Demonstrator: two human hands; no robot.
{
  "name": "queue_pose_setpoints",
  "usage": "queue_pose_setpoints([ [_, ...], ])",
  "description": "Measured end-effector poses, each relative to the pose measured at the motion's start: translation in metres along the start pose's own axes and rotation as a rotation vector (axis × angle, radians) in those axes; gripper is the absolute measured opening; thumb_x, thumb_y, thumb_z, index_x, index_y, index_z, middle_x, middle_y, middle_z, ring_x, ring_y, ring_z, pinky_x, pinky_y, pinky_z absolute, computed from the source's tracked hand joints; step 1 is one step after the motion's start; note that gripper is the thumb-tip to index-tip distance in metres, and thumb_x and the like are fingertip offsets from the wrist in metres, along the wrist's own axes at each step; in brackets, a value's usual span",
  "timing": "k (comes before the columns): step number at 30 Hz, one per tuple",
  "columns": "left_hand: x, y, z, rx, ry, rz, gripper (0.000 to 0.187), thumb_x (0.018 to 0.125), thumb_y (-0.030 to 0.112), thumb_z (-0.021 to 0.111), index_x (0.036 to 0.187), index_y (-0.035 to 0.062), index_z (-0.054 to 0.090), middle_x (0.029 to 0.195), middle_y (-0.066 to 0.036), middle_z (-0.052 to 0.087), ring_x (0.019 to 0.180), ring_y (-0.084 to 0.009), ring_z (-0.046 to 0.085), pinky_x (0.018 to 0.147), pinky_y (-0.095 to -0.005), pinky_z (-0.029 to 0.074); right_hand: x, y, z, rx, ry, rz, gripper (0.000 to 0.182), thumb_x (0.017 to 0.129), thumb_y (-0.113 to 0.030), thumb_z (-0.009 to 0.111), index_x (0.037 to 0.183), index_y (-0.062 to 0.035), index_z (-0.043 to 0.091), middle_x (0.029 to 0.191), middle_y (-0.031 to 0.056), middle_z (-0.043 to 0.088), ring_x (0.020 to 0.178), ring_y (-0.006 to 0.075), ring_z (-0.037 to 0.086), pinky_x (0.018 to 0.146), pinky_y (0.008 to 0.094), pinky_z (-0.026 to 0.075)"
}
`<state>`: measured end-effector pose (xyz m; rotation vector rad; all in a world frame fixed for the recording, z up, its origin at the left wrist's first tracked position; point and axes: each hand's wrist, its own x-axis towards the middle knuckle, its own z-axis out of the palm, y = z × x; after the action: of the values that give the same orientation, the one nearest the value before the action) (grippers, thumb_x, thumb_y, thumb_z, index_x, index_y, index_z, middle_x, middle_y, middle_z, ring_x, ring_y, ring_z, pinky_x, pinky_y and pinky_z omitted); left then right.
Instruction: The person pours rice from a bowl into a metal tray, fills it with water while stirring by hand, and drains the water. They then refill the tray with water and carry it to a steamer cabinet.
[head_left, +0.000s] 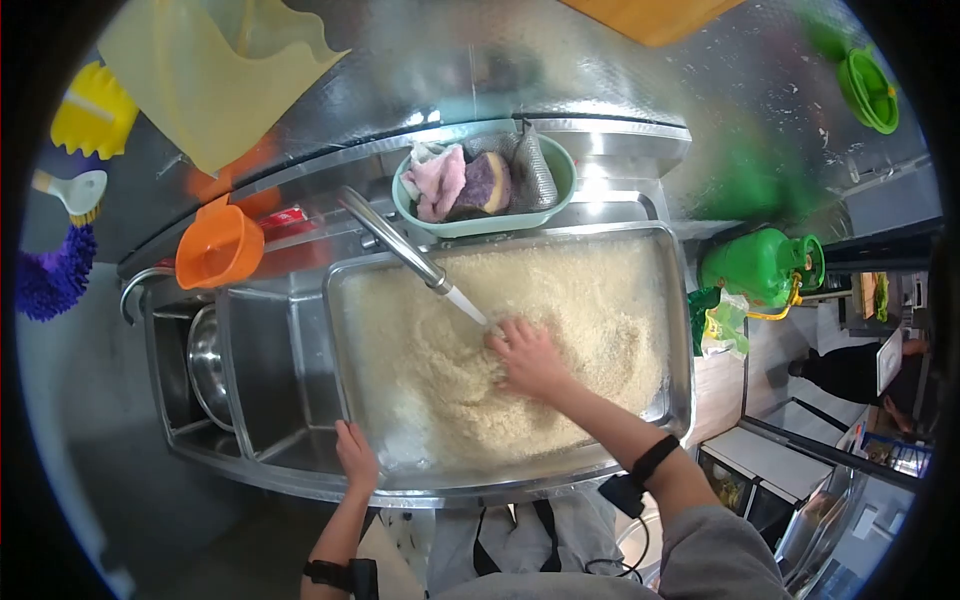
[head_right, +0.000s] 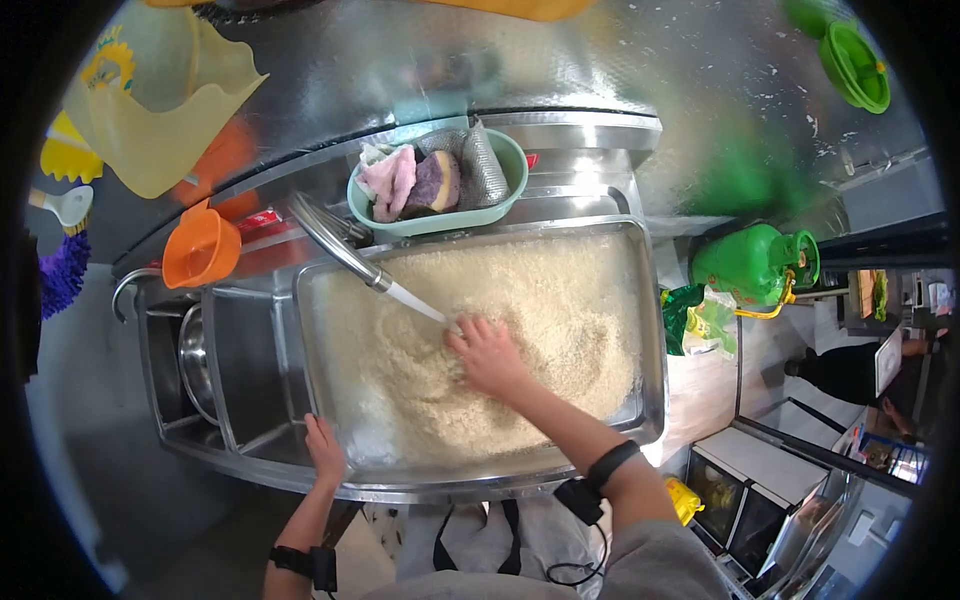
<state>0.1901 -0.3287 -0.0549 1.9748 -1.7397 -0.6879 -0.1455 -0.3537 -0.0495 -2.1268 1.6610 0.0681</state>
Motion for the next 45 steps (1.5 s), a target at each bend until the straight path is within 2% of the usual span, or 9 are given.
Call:
queue_pose_setpoints([
  [2,0.004,-0.003,0.004,-0.004,-0.007,-0.025,0.022,0.092,0.018,0.036,0.086,-0.0027,0.039,0.071,-0.025,0.049,0.071,-0.0449,0.048,0.059,-0.0465,0.034,0.015,-0.013,0.022,-0.327,0.125,-0.064,0.074,0.068,-0.049,0.064,0.13,-0.0199,0.037,0.14,0.01,0.026,0.129,0.0285,0.024,0.105,0.049,0.018],
  [6,0.0,-0.001,0.003,0.033,0.031,-0.013,0.025,0.093,0.02,0.035,0.087,-0.0037,0.04,0.072,-0.026,0.05,0.071,-0.0452,0.049,0.06,-0.0471,0.034,-0.025,0.015,-0.006,0.289,0.048,-0.289,0.065,0.077,-0.045,0.056,0.134,-0.0217,0.034,0.143,0.0123,0.02,0.132,0.0315,0.018,0.107,0.0463,0.015],
  [12,0.001,-0.008,0.005,-0.005,0.037,0.019,0.027,0.094,0.021,0.034,0.09,-0.005,0.041,0.071,-0.026,0.049,0.071,-0.0453,0.048,0.06,-0.0465,0.034,-0.122,0.111,-0.018,0.147,0.474,0.228,0.088,0.067,-0.063,0.057,0.137,-0.0169,0.029,0.142,0.0176,0.017,0.132,0.0367,0.015,0.106,0.0505,0.011],
  [20,-0.001,-0.011,0.006,0.031,0.046,0.056,0.026,0.094,0.021,0.035,0.088,-0.0038,0.04,0.071,-0.026,0.049,0.069,-0.0448,0.048,0.059,-0.0463,0.033,-0.054,0.08,0.014,0.272,0.503,0.229,0.11,0.054,-0.077,0.056,0.14,-0.0238,0.016,0.14,0.0254,0.017,0.129,0.0472,0.011,0.102,0.058,0.013],
  [30,0.001,-0.003,0.001,0.019,-0.011,-0.017,0.022,0.093,0.02,0.035,0.088,-0.001,0.039,0.071,-0.025,0.05,0.07,-0.0448,0.048,0.059,-0.0472,0.033,0.027,0.013,-0.005,0.154,0.319,-0.066,0.045,0.063,-0.021,0.068,0.107,-0.018,0.058,0.123,0.01,0.044,0.114,0.0377,0.04,0.085,0.0453,0.044],
  [33,0.001,-0.008,0.004,-0.009,0.028,0.025,0.021,0.093,0.018,0.035,0.087,-0.0013,0.038,0.07,-0.025,0.049,0.069,-0.0446,0.048,0.059,-0.047,0.033,0.029,0.01,-0.001,0.289,-0.085,-0.025,0.039,0.065,-0.016,0.064,0.104,-0.0185,0.058,0.121,0.0095,0.046,0.112,0.0327,0.043,0.079,0.0428,0.047],
  [36,0.001,-0.004,0.002,0.007,0.015,0.006,0.02,0.092,0.018,0.036,0.086,-0.0011,0.038,0.07,-0.025,0.05,0.069,-0.045,0.048,0.059,-0.0475,0.034,0.021,0.008,-0.01,0.158,-0.12,-0.143,0.039,0.067,-0.027,0.066,0.104,-0.019,0.057,0.121,0.0088,0.047,0.113,0.0305,0.043,0.081,0.0454,0.044],
  [41,0.004,-0.005,0.0,0.01,-0.007,-0.014,0.02,0.092,0.018,0.037,0.084,-0.0004,0.038,0.071,-0.024,0.049,0.071,-0.0449,0.048,0.06,-0.0475,0.034,0.069,-0.038,-0.028,0.116,0.451,-0.332,0.062,0.062,-0.052,0.066,0.115,-0.0212,0.053,0.13,0.0126,0.038,0.126,0.0303,0.029,0.1,0.0517,0.025],
  [45,0.002,-0.002,-0.002,-0.002,-0.001,0.007,0.02,0.092,0.018,0.037,0.083,-0.0001,0.038,0.072,-0.024,0.049,0.072,-0.0449,0.048,0.06,-0.0472,0.034,0.057,-0.065,-0.034,0.031,0.201,-0.297,0.067,0.06,-0.051,0.068,0.118,-0.0235,0.051,0.134,0.0115,0.034,0.129,0.0314,0.024,0.101,0.0555,0.02],
])
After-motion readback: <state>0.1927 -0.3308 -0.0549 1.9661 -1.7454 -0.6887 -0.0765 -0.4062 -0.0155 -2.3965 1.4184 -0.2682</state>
